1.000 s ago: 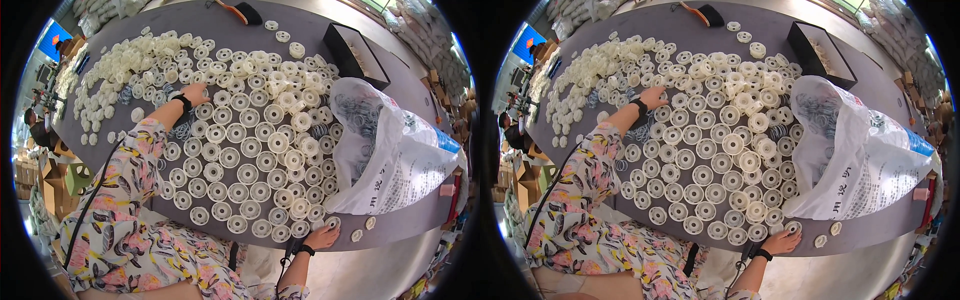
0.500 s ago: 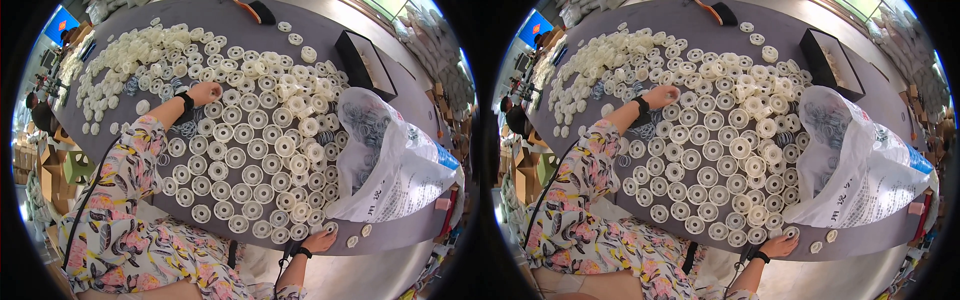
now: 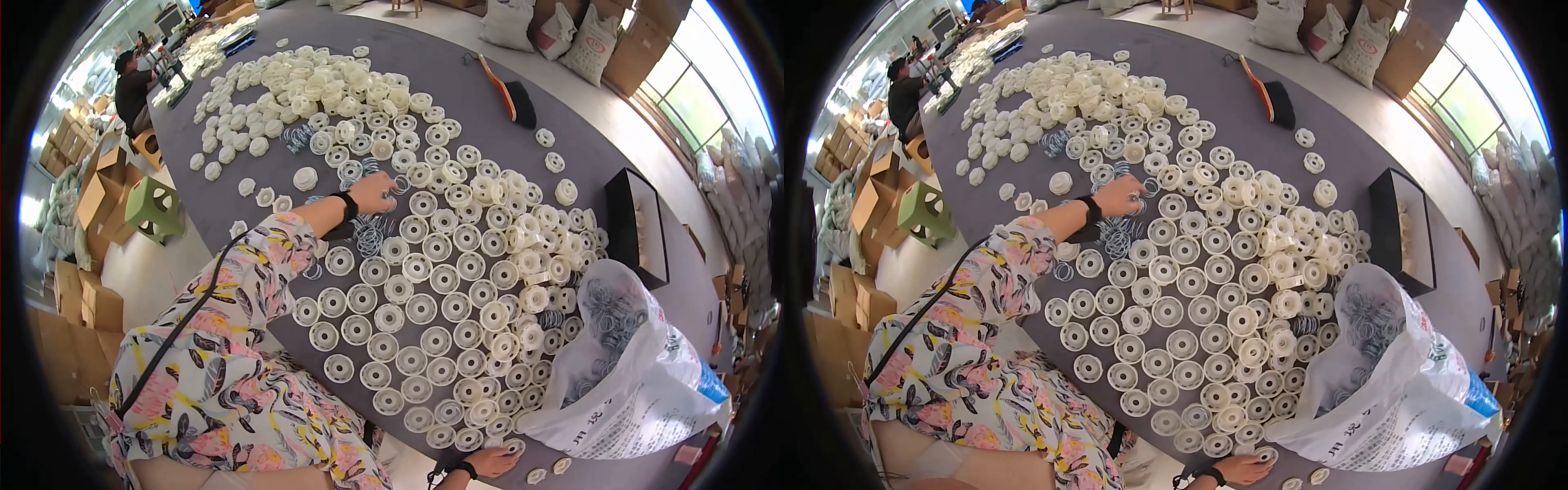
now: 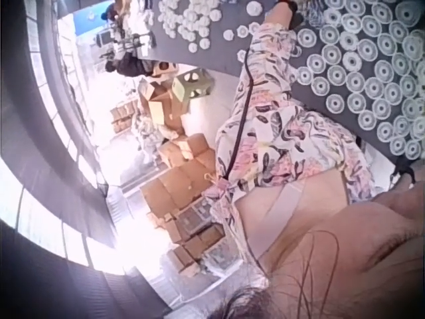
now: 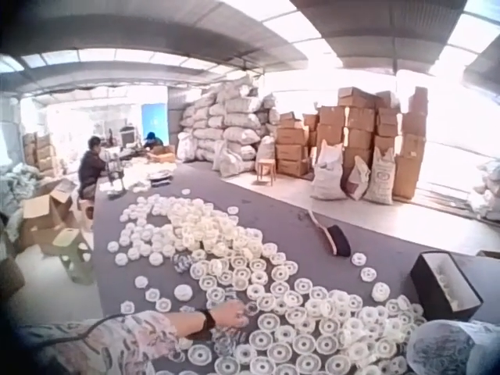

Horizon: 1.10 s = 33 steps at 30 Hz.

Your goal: Assembling small white plastic discs or caps with metal springs or rings at a factory workstation.

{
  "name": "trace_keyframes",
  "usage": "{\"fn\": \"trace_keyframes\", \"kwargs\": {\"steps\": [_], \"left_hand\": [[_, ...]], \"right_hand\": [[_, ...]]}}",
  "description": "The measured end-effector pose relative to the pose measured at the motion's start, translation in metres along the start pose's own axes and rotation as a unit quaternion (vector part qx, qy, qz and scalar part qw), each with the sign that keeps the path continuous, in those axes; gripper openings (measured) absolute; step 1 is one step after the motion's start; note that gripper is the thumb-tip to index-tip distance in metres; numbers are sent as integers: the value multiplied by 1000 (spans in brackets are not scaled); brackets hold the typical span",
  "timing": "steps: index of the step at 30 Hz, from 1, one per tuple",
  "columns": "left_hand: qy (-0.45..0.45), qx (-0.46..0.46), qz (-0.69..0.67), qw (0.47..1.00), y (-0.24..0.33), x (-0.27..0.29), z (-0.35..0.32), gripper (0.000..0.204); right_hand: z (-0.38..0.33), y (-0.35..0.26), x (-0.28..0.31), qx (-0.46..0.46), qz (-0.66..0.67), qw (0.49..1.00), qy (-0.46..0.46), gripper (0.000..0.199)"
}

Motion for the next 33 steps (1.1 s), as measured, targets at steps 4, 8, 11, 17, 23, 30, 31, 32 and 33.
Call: {"fn": "trace_keyframes", "kwargs": {"steps": [4, 8, 11, 17, 23, 30, 31, 32, 33], "left_hand": [[79, 91, -39, 992, -74, 14, 5, 48], [78, 134, -41, 987, -133, 2, 9, 53], [4, 115, -41, 992, -155, -12, 13, 57], [-252, 88, -36, 963, -125, 25, 9, 43], [14, 86, 95, 992, -168, 47, 45, 47], [5, 68, -11, 998, -166, 47, 45, 42], [45, 13, 54, 997, -150, 53, 40, 38], [86, -43, 117, 988, -130, 60, 32, 34], [90, -88, 68, 990, -103, 72, 25, 27]], "right_hand": [[0, -6, 12, 29, -22, 998, 49, 37], [-2, -5, 8, 45, 0, 998, 54, 35], [2, -16, 13, 32, 44, 998, 36, 34], [-8, 31, -28, 31, 40, 998, 26, 36], [-11, 75, -60, -129, 297, 939, -113, 49], [-32, 26, -26, -185, 368, 902, -127, 43], [-28, 12, -9, -100, 239, 957, -130, 42], [-26, -2, 4, -12, 103, 986, -132, 42], [-22, -2, 2, -10, 74, 988, -135, 40]]}}
Point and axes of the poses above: each hand's wrist, its own z-axis towards the middle knuckle, its own x-axis out of the back of the hand, y = z × x, the point moved 8 cm from there along z, towards the middle knuckle
